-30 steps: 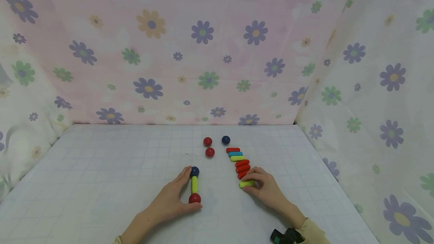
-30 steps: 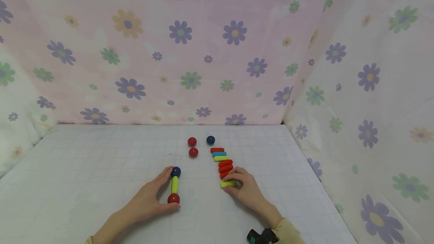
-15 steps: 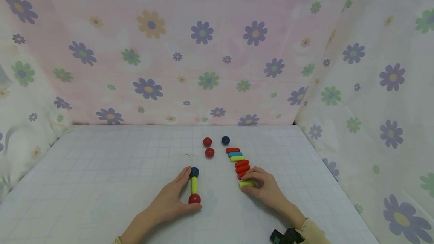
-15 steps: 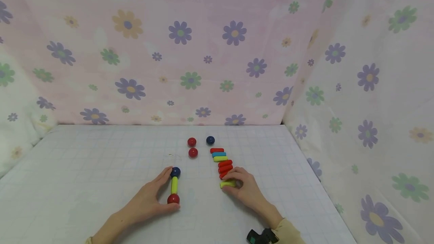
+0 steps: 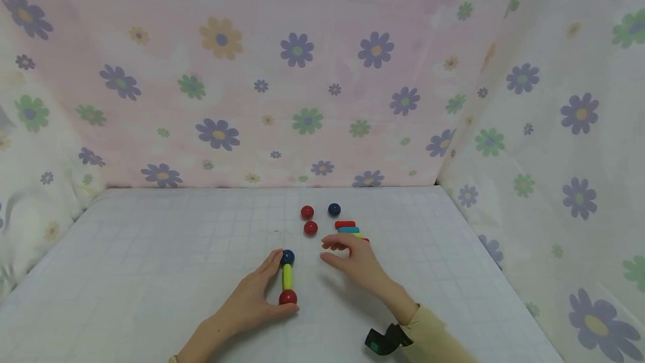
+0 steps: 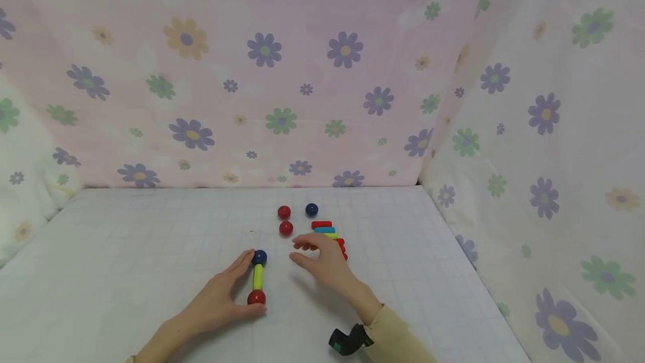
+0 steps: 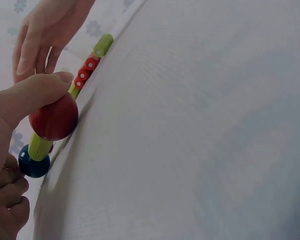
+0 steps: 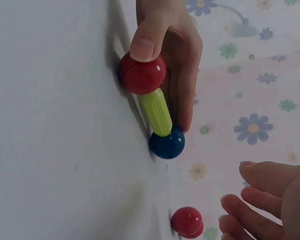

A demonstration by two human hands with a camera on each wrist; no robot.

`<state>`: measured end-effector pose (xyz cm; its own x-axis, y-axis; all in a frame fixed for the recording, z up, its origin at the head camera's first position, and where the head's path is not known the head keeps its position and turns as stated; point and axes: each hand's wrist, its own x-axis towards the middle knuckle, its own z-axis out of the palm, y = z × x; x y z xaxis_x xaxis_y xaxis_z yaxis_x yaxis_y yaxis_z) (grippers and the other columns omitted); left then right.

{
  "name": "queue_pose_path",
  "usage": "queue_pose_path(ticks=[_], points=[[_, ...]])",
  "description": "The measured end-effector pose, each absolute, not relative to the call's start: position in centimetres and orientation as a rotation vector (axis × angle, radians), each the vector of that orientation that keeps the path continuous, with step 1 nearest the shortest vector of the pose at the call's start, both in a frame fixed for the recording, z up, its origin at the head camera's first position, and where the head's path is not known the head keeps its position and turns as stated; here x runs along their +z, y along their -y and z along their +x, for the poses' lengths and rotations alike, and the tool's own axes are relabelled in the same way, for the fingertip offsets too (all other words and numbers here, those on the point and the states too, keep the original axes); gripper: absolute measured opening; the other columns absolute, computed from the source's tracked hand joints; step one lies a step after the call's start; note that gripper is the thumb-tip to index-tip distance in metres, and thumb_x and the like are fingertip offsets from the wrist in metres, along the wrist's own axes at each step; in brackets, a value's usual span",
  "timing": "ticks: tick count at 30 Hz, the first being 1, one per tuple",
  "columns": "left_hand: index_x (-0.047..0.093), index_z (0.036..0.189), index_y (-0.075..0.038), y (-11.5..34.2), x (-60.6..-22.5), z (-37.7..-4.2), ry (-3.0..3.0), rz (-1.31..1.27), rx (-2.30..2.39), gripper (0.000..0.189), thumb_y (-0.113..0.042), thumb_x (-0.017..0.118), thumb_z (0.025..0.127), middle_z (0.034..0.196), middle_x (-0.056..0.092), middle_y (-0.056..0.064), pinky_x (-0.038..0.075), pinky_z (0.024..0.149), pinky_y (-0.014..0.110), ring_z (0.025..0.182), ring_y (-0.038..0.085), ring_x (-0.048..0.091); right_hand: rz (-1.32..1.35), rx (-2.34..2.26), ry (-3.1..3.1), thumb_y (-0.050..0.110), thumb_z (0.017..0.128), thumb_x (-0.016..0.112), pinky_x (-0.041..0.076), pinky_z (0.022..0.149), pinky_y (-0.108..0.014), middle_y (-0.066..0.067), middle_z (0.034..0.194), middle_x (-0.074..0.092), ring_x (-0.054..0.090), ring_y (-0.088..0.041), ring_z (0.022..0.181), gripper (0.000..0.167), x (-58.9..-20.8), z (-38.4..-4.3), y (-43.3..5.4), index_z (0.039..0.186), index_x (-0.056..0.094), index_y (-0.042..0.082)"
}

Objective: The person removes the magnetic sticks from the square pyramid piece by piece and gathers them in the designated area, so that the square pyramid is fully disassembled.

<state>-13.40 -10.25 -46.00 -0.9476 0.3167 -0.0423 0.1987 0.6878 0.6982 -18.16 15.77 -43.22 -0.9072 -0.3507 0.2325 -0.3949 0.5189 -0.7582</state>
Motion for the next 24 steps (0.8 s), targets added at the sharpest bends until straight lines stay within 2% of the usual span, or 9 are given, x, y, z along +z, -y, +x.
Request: queue_pose_path(ticks=[2, 9, 16, 21, 24], points=[[0.027, 0.159, -0.013, 10.2, -46.1, -13.3, -2.741, 0.430, 1.106, 0.115, -0.067, 0.078, 0.072, 0.165, 0.026, 0.008, 0.037, 0.113, 0.058, 0.148, 0.033, 0.034, 0.660, 1.391, 2.717, 0.030, 0.092, 0.073, 0.056, 0.092, -0.044, 0.003, 0.110, 0.071, 0.064, -0.022, 0.104, 0.034, -43.1, -18.5, -14.6, 0.120, 0.069, 0.011], [0.027, 0.159, -0.014, 10.3, -46.2, -13.3, -2.725, 0.438, 1.137, 0.113, -0.065, 0.079, 0.072, 0.165, 0.026, 0.007, 0.036, 0.113, 0.059, 0.148, 0.033, 0.033, 0.658, 1.422, 2.853, 0.028, 0.095, 0.069, 0.053, 0.089, -0.026, 0.003, 0.117, 0.069, 0.061, -0.016, 0.105, 0.035, -44.0, -18.9, -11.3, 0.127, 0.066, 0.013], [0.026, 0.159, -0.015, 10.5, -46.2, -13.2, -2.703, 0.468, 1.155, 0.111, -0.063, 0.078, 0.075, 0.165, 0.025, 0.007, 0.035, 0.113, 0.061, 0.147, 0.034, 0.034, 0.773, 1.455, 2.911, 0.025, 0.098, 0.064, 0.051, 0.101, -0.035, 0.005, 0.135, 0.061, 0.058, -0.016, 0.116, 0.043, -45.7, -18.8, -10.6, 0.141, 0.056, 0.020], [0.028, 0.159, -0.016, 10.5, -46.1, -13.2, -2.680, 0.506, 1.152, 0.107, -0.062, 0.078, 0.076, 0.165, 0.027, 0.005, 0.034, 0.113, 0.061, 0.148, 0.033, 0.033, 0.858, 1.457, 2.893, 0.024, 0.098, 0.064, 0.050, 0.102, -0.031, 0.005, 0.132, 0.062, 0.058, -0.015, 0.115, 0.045, -46.2, -18.9, -10.9, 0.142, 0.054, 0.019], [0.030, 0.158, -0.014, 10.6, -46.1, -13.2, -2.678, 0.553, 1.143, 0.105, -0.061, 0.077, 0.077, 0.164, 0.028, 0.004, 0.034, 0.114, 0.060, 0.148, 0.031, 0.033, 0.886, 1.408, 2.871, 0.021, 0.098, 0.064, 0.051, 0.098, -0.028, 0.004, 0.127, 0.061, 0.058, -0.014, 0.109, 0.044, -46.4, -19.1, -11.2, 0.140, 0.056, 0.017]])
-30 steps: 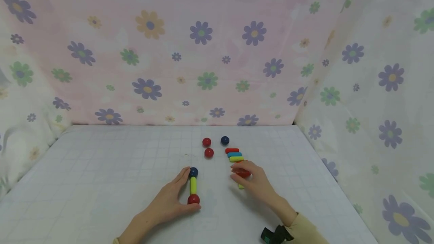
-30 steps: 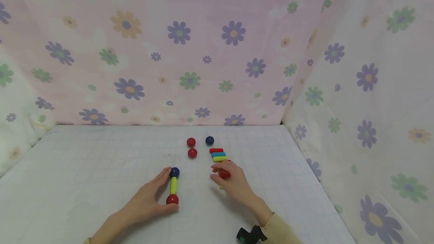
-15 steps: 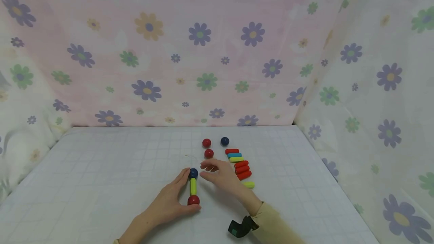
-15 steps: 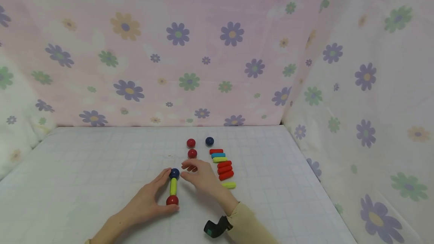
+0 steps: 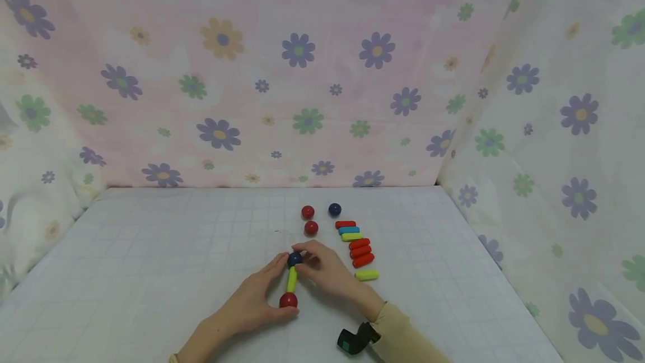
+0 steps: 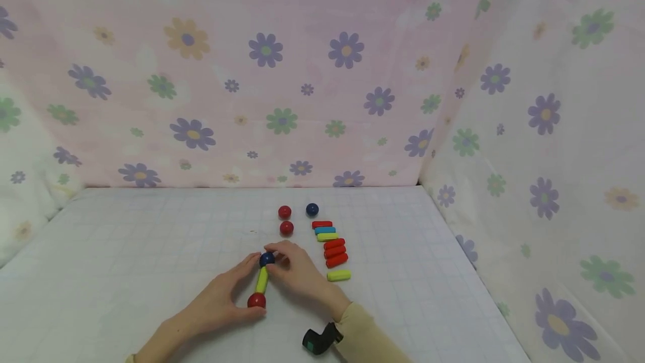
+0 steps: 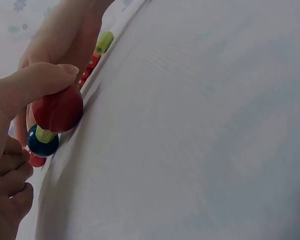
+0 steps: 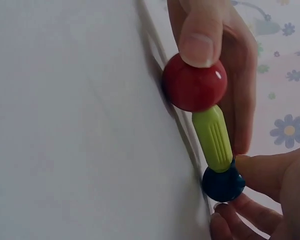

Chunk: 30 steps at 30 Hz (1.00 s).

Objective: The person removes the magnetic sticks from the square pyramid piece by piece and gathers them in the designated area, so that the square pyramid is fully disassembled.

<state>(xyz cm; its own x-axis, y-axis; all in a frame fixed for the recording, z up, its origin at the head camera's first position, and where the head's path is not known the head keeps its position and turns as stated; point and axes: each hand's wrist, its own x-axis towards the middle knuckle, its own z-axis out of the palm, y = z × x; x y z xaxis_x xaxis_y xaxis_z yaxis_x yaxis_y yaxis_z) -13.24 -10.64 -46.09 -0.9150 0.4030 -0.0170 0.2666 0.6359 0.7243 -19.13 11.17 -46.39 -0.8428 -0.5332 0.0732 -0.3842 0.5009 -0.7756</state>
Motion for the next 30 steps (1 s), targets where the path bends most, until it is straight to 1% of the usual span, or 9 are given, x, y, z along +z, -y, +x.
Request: queue_pose_path(ticks=[3, 7, 13, 15, 17, 21, 23, 26, 30], points=[[0.031, 0.158, -0.012, 10.8, -46.2, -13.3, -2.681, 0.590, 1.142, 0.103, -0.060, 0.077, 0.078, 0.164, 0.029, 0.002, 0.035, 0.114, 0.059, 0.148, 0.029, 0.033, -0.810, -1.226, -2.597, 0.019, 0.097, 0.066, 0.051, 0.092, -0.025, 0.004, 0.122, 0.058, 0.056, -0.013, 0.103, 0.040, -46.3, -19.4, -11.5, 0.136, 0.061, 0.017], [0.034, 0.157, -0.014, 11.1, -46.2, -13.4, -2.675, 0.605, 1.156, 0.099, -0.057, 0.077, 0.080, 0.163, 0.031, 0.000, 0.035, 0.115, 0.058, 0.148, 0.026, 0.034, -0.782, -1.181, -2.625, 0.023, 0.095, 0.070, 0.051, 0.086, -0.024, 0.004, 0.114, 0.057, 0.054, -0.014, 0.099, 0.036, -46.1, -19.5, -12.1, 0.130, 0.066, 0.018], [0.041, 0.154, -0.015, 11.7, -46.0, -13.9, -2.667, 0.602, 1.151, 0.088, -0.053, 0.076, 0.083, 0.160, 0.037, -0.001, 0.036, 0.115, 0.056, 0.147, 0.024, 0.037, -0.709, -1.131, -2.746, 0.029, 0.086, 0.080, 0.051, 0.082, -0.024, 0.007, 0.104, 0.059, 0.055, -0.013, 0.094, 0.036, -46.1, -19.2, -12.8, 0.118, 0.068, 0.018], [0.043, 0.153, -0.015, 12.0, -45.9, -14.0, -2.672, 0.577, 1.162, 0.085, -0.050, 0.076, 0.083, 0.159, 0.040, 0.001, 0.036, 0.114, 0.055, 0.146, 0.025, 0.038, -0.677, -1.123, -2.787, 0.031, 0.082, 0.083, 0.051, 0.080, -0.023, 0.008, 0.100, 0.059, 0.055, -0.011, 0.092, 0.037, -46.2, -19.1, -12.9, 0.114, 0.068, 0.019], [0.046, 0.150, -0.015, 12.0, -45.9, -14.1, -2.683, 0.545, 1.182, 0.079, -0.046, 0.077, 0.084, 0.154, 0.047, 0.001, 0.038, 0.113, 0.054, 0.143, 0.025, 0.043, -0.655, -1.112, -2.826, 0.033, 0.081, 0.084, 0.050, 0.077, -0.022, 0.009, 0.095, 0.059, 0.053, -0.011, 0.088, 0.036, -46.2, -18.8, -13.1, 0.109, 0.068, 0.019], [0.055, 0.143, -0.014, 12.1, -45.9, -14.3, -2.717, 0.499, 1.257, 0.066, -0.035, 0.079, 0.085, 0.139, 0.062, 0.004, 0.045, 0.109, 0.049, 0.131, 0.023, 0.057, -0.632, -1.098, -2.860, 0.037, 0.080, 0.084, 0.048, 0.071, -0.020, 0.010, 0.090, 0.058, 0.052, -0.010, 0.083, 0.034, -46.1, -18.3, -13.2, 0.103, 0.066, 0.020], [0.058, 0.139, -0.015, 12.1, -45.9, -14.3, -2.733, 0.477, 1.287, 0.060, -0.031, 0.080, 0.085, 0.132, 0.066, 0.002, 0.050, 0.105, 0.045, 0.122, 0.020, 0.062, -0.631, -1.101, -2.860, 0.037, 0.080, 0.084, 0.048, 0.070, -0.020, 0.010, 0.089, 0.058, 0.052, -0.010, 0.082, 0.033, -46.0, -18.1, -13.2, 0.101, 0.065, 0.020], [0.062, 0.132, -0.016, 12.0, -45.9, -14.2, -2.754, 0.438, 1.311, 0.053, -0.027, 0.081, 0.084, 0.123, 0.069, -0.001, 0.055, 0.098, 0.039, 0.111, 0.015, 0.065, -0.613, -1.110, -2.853, 0.037, 0.081, 0.084, 0.048, 0.068, -0.019, 0.010, 0.087, 0.057, 0.052, -0.009, 0.080, 0.032, -46.0, -17.9, -13.2, 0.100, 0.064, 0.020], [0.067, 0.124, -0.017, 11.8, -45.9, -14.2, -2.789, 0.351, 1.329, 0.045, -0.026, 0.082, 0.082, 0.113, 0.071, -0.005, 0.058, 0.089, 0.032, 0.099, 0.009, 0.066, -0.596, -1.111, -2.848, 0.038, 0.081, 0.083, 0.047, 0.066, -0.020, 0.010, 0.085, 0.056, 0.051, -0.009, 0.079, 0.032, -46.0, -17.8, -13.2, 0.100, 0.063, 0.021]])
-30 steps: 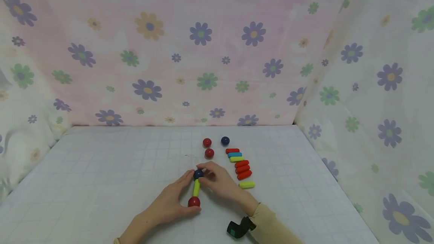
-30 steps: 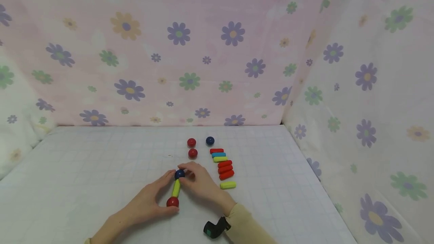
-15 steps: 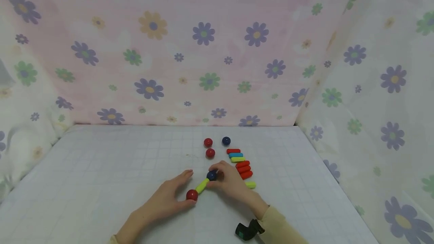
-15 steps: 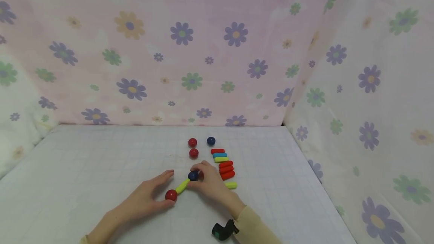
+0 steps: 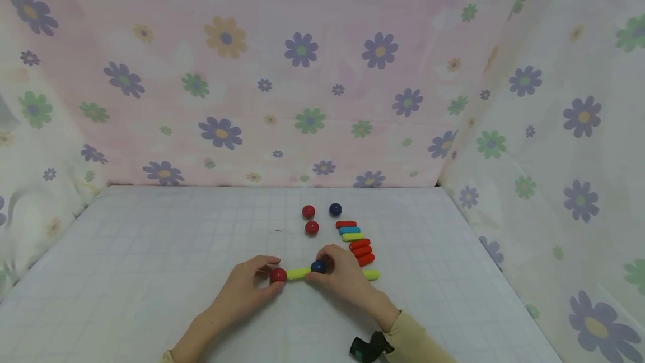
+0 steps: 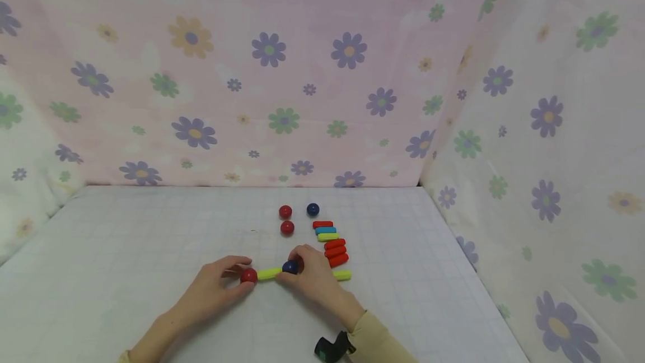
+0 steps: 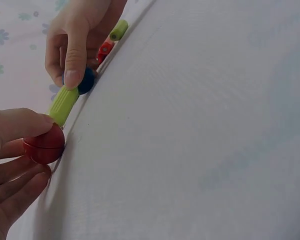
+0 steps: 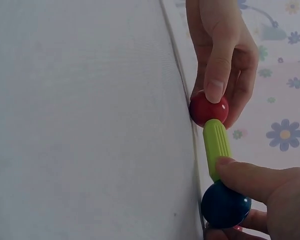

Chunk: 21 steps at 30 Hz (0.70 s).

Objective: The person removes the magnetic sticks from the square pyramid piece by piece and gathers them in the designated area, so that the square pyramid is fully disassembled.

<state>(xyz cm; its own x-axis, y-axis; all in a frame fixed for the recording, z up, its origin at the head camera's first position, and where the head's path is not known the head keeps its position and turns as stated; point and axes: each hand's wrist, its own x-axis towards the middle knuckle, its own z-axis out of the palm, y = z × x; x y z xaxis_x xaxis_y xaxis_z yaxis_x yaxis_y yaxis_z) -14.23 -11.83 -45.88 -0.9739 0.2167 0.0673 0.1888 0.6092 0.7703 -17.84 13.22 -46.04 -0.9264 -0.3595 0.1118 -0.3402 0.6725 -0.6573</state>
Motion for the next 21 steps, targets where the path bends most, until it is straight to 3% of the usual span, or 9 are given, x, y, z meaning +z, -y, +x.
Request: queue_pose_path(ticks=[7, 21], points=[[0.071, 0.111, -0.017, 11.56, -46.01, -14.20, -2.813, 0.301, 1.383, 0.035, -0.027, 0.085, 0.080, 0.099, 0.070, -0.009, 0.057, 0.081, 0.025, 0.088, 0.005, 0.063, -0.585, -1.134, -2.797, 0.040, 0.082, 0.082, 0.047, 0.064, -0.020, 0.009, 0.084, 0.056, 0.052, -0.010, 0.078, 0.031, -45.98, -17.65, -13.13, 0.100, 0.063, 0.022], [0.071, 0.107, -0.016, 11.44, -46.12, -14.15, -2.798, 0.299, 1.406, 0.032, -0.028, 0.085, 0.080, 0.098, 0.071, -0.008, 0.057, 0.081, 0.025, 0.085, 0.005, 0.064, -0.617, -1.155, -2.792, 0.039, 0.082, 0.082, 0.046, 0.062, -0.020, 0.009, 0.081, 0.055, 0.051, -0.009, 0.075, 0.030, -46.25, -17.69, -13.21, 0.097, 0.062, 0.023]])
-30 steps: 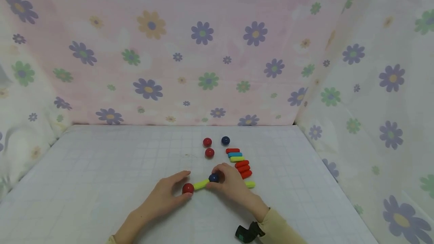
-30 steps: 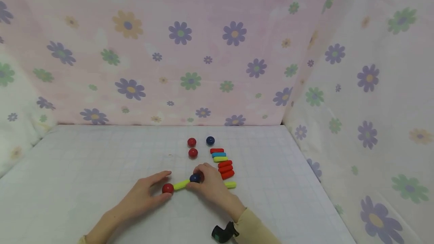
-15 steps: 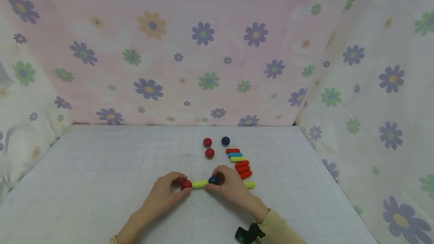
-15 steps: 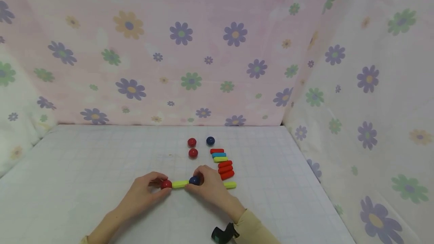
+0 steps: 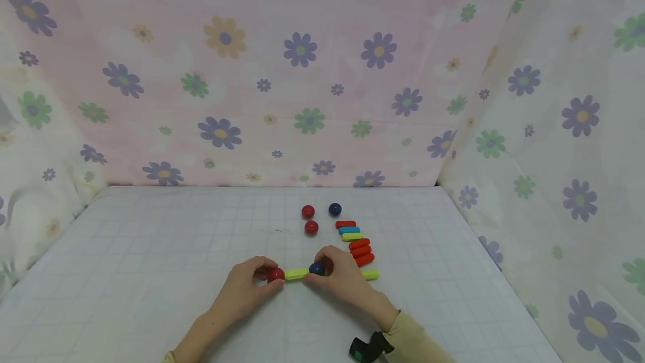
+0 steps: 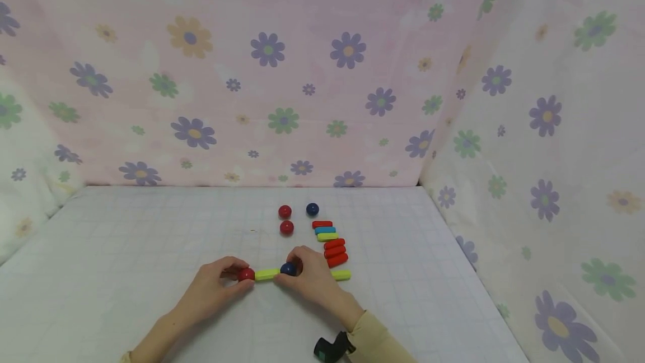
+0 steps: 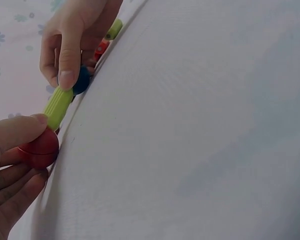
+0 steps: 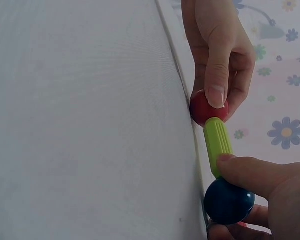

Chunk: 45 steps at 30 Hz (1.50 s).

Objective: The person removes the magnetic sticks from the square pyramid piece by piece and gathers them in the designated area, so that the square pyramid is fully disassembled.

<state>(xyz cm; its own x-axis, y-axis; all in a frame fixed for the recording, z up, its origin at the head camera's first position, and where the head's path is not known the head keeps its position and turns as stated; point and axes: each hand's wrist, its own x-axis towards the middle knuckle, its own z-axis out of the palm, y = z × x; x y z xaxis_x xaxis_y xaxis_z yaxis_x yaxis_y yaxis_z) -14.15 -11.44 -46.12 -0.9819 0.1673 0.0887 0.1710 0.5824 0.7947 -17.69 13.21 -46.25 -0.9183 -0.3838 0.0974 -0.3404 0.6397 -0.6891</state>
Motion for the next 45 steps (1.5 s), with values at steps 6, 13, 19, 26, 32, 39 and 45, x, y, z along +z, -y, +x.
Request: queue_pose_path(ticks=[6, 13, 19, 26, 32, 39, 45], points=[[0.072, 0.108, -0.016, 11.43, -46.12, -14.16, 2.799, -0.285, -1.421, 0.033, -0.029, 0.084, 0.081, 0.099, 0.072, -0.007, 0.058, 0.083, 0.029, 0.086, 0.005, 0.065, -0.614, -1.153, -2.787, 0.040, 0.082, 0.082, 0.046, 0.062, -0.020, 0.008, 0.081, 0.055, 0.051, -0.009, 0.075, 0.030, -46.31, -17.74, -13.25, 0.098, 0.063, 0.022], [0.072, 0.107, -0.016, 11.49, -46.25, -14.20, 2.784, -0.308, -1.416, 0.033, -0.031, 0.084, 0.081, 0.099, 0.072, -0.008, 0.058, 0.082, 0.027, 0.085, 0.004, 0.066, -0.616, -1.151, -2.783, 0.039, 0.083, 0.081, 0.045, 0.063, -0.020, 0.009, 0.082, 0.055, 0.051, -0.009, 0.076, 0.030, -46.16, -17.64, -13.23, 0.099, 0.063, 0.022], [0.072, 0.107, -0.016, 11.47, -46.20, -14.25, 2.794, -0.298, -1.409, 0.033, -0.031, 0.084, 0.081, 0.098, 0.071, -0.008, 0.058, 0.082, 0.028, 0.085, 0.004, 0.065, -0.620, -1.157, -2.781, 0.039, 0.083, 0.081, 0.045, 0.063, -0.020, 0.008, 0.081, 0.055, 0.051, -0.010, 0.076, 0.030, -46.11, -17.65, -13.24, 0.099, 0.064, 0.022], [0.072, 0.106, -0.016, 11.46, -46.13, -14.18, 2.791, -0.299, -1.405, 0.032, -0.030, 0.084, 0.080, 0.098, 0.071, -0.008, 0.058, 0.081, 0.026, 0.084, 0.004, 0.064, -0.645, -1.152, -2.787, 0.038, 0.083, 0.081, 0.045, 0.063, -0.020, 0.009, 0.082, 0.055, 0.051, -0.009, 0.076, 0.028, -46.28, -17.71, -13.26, 0.099, 0.064, 0.022], [0.072, 0.105, -0.017, 11.45, -46.14, -14.19, 2.788, -0.290, -1.405, 0.031, -0.030, 0.084, 0.080, 0.096, 0.071, -0.008, 0.057, 0.080, 0.025, 0.084, 0.004, 0.064, -0.683, -1.178, -2.772, 0.031, 0.085, 0.079, 0.047, 0.065, -0.020, 0.009, 0.087, 0.057, 0.052, -0.009, 0.079, 0.025, -46.47, -17.66, -13.29, 0.102, 0.064, 0.020], [0.072, 0.105, -0.017, 11.44, -45.78, -14.14, 2.809, -0.267, -1.388, 0.029, -0.026, 0.085, 0.080, 0.096, 0.071, -0.008, 0.058, 0.081, 0.026, 0.083, 0.004, 0.064, -0.681, -1.165, -2.795, 0.030, 0.085, 0.079, 0.048, 0.066, -0.020, 0.010, 0.088, 0.058, 0.053, -0.010, 0.079, 0.025, -46.56, -17.81, -13.50, 0.102, 0.065, 0.019], [0.072, 0.104, -0.016, 11.48, -45.63, -14.20, 2.815, -0.252, -1.388, 0.029, -0.023, 0.085, 0.080, 0.095, 0.071, -0.008, 0.057, 0.079, 0.025, 0.083, 0.004, 0.063, -0.675, -1.157, -2.809, 0.030, 0.085, 0.080, 0.049, 0.065, -0.020, 0.010, 0.087, 0.057, 0.053, -0.010, 0.079, 0.025, -46.49, -17.85, -13.57, 0.102, 0.065, 0.018]])
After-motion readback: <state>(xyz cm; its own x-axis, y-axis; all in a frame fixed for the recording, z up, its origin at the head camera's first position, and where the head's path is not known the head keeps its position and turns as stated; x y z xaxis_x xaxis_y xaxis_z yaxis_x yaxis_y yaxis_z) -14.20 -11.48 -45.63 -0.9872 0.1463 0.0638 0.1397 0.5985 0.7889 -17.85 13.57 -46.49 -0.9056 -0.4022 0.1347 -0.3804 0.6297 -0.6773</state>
